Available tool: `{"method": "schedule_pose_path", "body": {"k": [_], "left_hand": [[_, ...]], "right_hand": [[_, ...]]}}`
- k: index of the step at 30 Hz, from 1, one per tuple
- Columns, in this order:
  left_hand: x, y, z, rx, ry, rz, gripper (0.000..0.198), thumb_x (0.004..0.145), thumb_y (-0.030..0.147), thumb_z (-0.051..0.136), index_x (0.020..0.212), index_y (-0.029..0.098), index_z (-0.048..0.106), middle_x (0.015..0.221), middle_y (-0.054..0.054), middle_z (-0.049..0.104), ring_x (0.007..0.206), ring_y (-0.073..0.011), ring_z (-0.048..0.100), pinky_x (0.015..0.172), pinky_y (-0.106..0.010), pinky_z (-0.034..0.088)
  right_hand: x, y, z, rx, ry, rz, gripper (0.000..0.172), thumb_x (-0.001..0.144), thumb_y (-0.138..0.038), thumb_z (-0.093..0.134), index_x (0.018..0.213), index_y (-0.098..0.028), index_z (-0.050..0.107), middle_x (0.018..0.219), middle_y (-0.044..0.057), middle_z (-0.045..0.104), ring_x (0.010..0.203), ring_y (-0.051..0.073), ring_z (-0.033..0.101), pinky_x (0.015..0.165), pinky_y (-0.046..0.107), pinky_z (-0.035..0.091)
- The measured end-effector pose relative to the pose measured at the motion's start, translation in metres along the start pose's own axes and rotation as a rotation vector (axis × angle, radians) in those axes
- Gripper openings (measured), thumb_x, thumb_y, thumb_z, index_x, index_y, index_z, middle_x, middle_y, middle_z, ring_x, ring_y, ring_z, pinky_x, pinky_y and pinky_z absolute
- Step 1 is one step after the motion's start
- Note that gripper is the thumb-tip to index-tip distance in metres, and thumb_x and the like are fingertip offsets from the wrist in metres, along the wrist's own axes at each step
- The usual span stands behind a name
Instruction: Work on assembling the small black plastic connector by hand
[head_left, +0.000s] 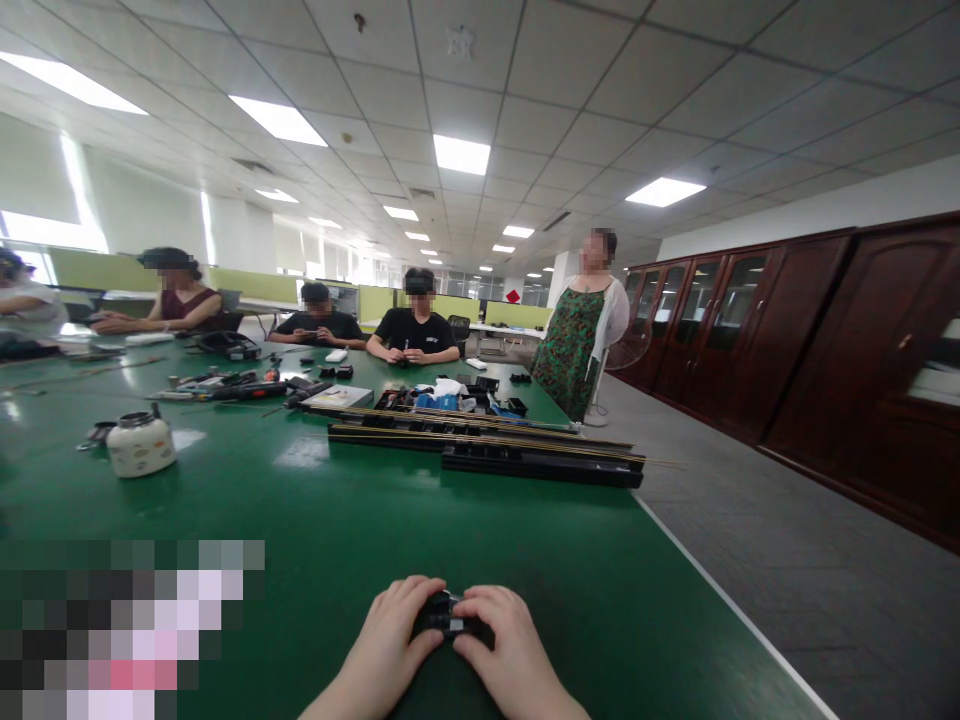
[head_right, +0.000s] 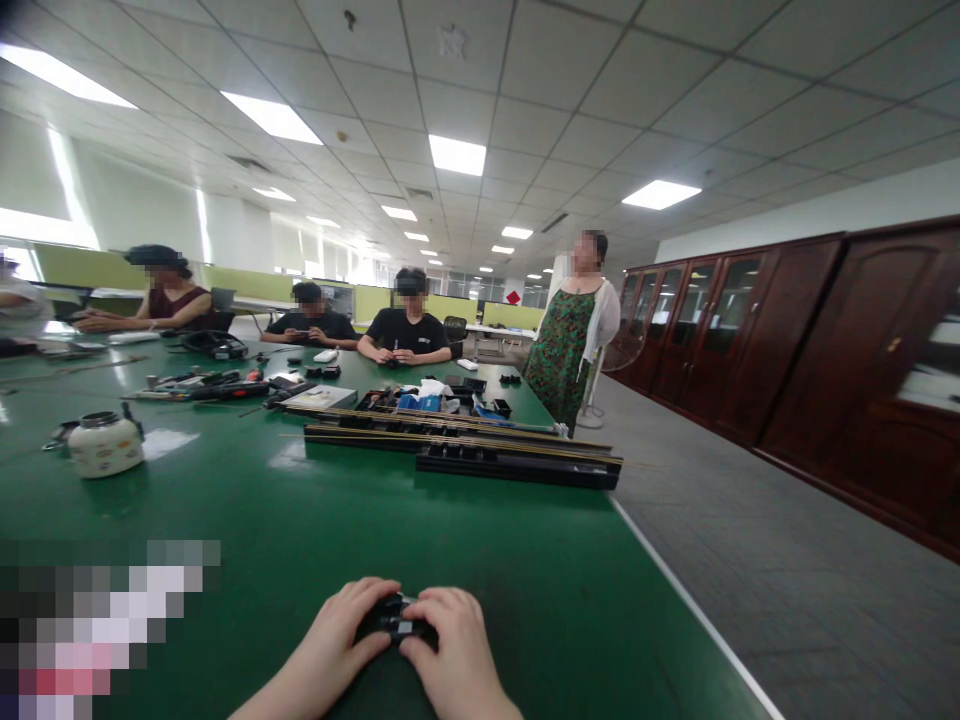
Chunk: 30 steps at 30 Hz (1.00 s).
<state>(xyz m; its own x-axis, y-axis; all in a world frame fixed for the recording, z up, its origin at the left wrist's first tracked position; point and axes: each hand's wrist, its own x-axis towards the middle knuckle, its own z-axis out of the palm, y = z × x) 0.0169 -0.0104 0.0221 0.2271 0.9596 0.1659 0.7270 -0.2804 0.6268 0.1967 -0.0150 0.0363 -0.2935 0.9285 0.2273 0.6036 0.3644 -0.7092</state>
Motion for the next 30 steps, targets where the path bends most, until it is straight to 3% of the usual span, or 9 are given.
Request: {"method": "schedule_pose_path", "body": {"k": [8,19,30], "left_hand": [[-0.0004,-0.0009,0.0006,-0.020,0.014,-0.029,0.042,0.071,0.019,0.052,0.113,0.022,0.053,0.115,-0.005,0.059,0.110,-0.0211,0.049,0.096,-0.035,0.034],[0.0010,-0.0045,0.0017,-0.049,0.050,-0.029,0.042,0.076,0.026,0.050,0.117,0.024,0.051,0.115,-0.005,0.059,0.109,-0.0225,0.049,0.095,-0.037,0.036],[-0.0019,0.0020,-0.0024,-0.070,0.020,-0.021,0.033,0.072,0.020,0.051,0.105,0.023,0.054,0.109,-0.004,0.060,0.103,-0.0211,0.051,0.092,-0.034,0.037]], "right_hand": [[0.0005,0.0036,0.0034,0.051,0.053,0.047,0.042,0.063,-0.015,0.060,0.104,-0.024,0.061,0.108,0.004,0.063,0.106,0.022,0.052,0.098,0.036,0.035],[0.0020,0.0056,0.0022,0.128,0.053,0.107,0.032,0.071,-0.022,0.055,0.102,-0.024,0.060,0.105,0.004,0.062,0.103,0.022,0.054,0.094,0.035,0.039],[0.0017,0.0098,0.0015,0.204,0.039,0.116,0.032,0.071,-0.022,0.056,0.102,-0.025,0.059,0.106,0.003,0.062,0.104,0.023,0.054,0.094,0.036,0.038]]}}
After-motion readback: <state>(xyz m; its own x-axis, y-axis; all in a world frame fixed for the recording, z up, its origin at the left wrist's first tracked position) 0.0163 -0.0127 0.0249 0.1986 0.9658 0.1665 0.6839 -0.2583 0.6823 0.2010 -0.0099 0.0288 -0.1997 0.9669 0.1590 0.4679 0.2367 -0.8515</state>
